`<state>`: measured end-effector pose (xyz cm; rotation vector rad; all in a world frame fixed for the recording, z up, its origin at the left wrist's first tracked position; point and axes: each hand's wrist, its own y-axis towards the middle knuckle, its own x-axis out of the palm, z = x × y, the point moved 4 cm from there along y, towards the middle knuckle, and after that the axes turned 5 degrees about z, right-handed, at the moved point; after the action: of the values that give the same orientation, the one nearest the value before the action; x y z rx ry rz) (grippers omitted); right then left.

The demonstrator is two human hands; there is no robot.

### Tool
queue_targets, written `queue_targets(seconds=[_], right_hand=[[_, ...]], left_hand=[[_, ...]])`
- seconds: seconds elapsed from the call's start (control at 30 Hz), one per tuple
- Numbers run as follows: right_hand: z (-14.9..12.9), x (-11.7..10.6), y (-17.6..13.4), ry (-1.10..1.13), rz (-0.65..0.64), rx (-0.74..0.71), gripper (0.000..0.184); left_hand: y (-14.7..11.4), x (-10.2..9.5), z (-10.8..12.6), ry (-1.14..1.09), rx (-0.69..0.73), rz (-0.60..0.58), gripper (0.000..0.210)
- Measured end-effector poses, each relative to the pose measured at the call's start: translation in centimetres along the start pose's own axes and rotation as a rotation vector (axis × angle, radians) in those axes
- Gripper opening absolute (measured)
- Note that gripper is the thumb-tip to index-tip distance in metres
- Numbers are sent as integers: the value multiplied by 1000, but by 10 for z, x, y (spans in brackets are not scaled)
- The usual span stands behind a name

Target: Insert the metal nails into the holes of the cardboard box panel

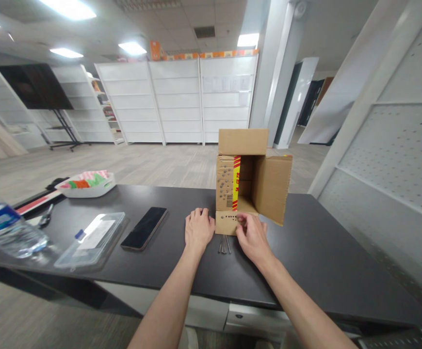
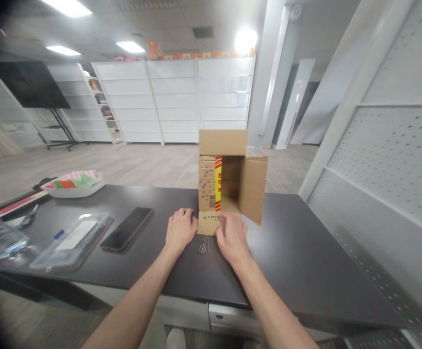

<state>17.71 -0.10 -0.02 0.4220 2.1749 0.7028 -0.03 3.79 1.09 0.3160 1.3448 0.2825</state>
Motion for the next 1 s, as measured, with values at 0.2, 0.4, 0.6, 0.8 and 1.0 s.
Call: queue_targets(seconds=[0.2, 0.4, 0.6, 0.8, 1.0], right_hand=[[-1, 0, 2, -51, -15, -26, 29], [-4, 3, 9, -107, -19, -19, 22], [-6, 4, 14, -165, 18, -28, 19], [-7, 2, 15, -188, 60, -17, 18], [-8, 3, 15, -189, 70, -30, 16]], left_hand=[[0, 0, 0, -9, 2, 7, 29], [0, -1, 0, -8, 3, 5, 31], [0, 0, 0, -10, 7, 18, 31], [0, 0, 1, -6, 7, 0, 31], [0, 0, 0, -2, 8, 0, 30]])
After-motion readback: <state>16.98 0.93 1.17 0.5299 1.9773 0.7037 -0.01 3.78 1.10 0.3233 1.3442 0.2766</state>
